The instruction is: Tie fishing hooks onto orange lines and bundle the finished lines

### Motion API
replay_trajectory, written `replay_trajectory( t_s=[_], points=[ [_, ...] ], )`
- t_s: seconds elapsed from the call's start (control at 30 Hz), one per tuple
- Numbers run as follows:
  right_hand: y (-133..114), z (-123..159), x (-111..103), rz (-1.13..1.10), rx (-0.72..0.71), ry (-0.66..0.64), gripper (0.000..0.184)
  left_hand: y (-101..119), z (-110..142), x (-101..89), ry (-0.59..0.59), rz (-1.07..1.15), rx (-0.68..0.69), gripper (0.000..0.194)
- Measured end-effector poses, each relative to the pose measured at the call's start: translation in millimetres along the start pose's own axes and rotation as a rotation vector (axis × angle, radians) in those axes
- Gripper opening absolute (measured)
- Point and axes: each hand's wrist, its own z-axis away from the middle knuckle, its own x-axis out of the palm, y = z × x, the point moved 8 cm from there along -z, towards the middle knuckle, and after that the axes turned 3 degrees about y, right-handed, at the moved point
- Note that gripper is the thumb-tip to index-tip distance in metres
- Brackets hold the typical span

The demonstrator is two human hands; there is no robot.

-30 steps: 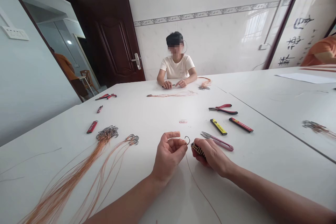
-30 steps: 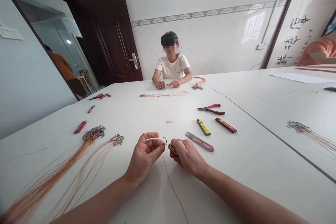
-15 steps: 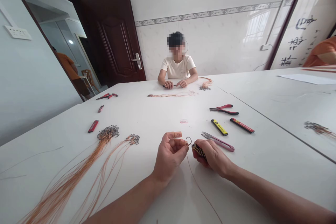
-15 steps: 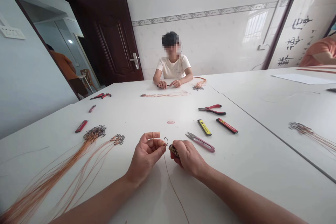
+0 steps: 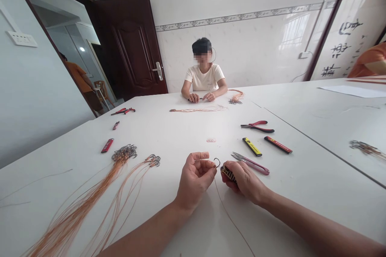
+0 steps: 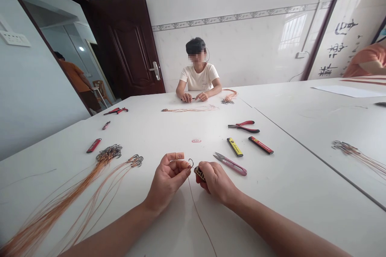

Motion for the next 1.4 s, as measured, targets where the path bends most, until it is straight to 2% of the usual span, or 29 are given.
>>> replay_trajectory(
  t_s=[1.4],
  points=[
    [-1.5, -0.7, 0.6, 0.040, -0.045, -0.032, 0.034, -3.1, -0.4, -0.2, 0.005, -0.002, -0.007, 0.025]
  ],
)
